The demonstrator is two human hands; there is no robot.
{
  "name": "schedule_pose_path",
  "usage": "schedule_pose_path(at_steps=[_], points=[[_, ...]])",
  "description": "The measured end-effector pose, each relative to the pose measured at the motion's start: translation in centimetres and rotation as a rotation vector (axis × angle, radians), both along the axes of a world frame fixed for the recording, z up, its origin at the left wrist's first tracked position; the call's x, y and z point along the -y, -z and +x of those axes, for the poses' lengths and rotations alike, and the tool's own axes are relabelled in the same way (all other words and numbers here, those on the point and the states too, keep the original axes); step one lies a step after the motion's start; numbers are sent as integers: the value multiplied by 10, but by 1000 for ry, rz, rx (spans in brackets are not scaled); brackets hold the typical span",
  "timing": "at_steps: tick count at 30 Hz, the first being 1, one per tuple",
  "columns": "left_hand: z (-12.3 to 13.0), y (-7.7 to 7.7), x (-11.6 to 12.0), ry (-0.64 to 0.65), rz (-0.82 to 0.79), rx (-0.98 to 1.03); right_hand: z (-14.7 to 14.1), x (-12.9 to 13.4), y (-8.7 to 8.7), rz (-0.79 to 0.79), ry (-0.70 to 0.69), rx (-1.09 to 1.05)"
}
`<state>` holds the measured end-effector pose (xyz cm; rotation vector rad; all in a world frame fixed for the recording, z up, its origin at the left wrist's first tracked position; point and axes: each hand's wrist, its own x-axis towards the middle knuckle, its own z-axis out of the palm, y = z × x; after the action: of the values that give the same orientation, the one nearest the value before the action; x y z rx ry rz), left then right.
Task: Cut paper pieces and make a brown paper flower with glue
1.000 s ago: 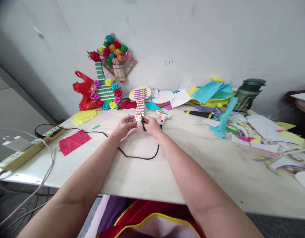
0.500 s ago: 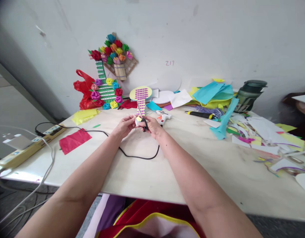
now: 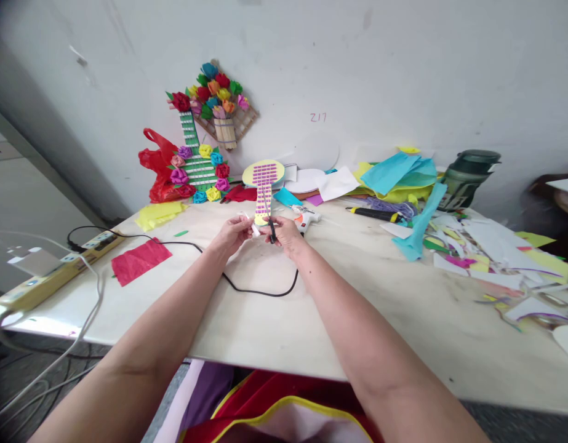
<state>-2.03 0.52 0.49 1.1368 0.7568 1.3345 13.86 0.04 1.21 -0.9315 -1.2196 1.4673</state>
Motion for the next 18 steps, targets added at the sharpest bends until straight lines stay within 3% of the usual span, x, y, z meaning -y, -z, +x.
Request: schedule_pose_path(at_steps=[8,14,18], points=[[2,2,-2,-45,-3,-24,-4,-2,4,50,41,91],[-2,-2,2,93,-45,8,-3,-3,2,76,104,82],[-2,-4,5,101,-71,-75,-3,-3,2,97,137,63]])
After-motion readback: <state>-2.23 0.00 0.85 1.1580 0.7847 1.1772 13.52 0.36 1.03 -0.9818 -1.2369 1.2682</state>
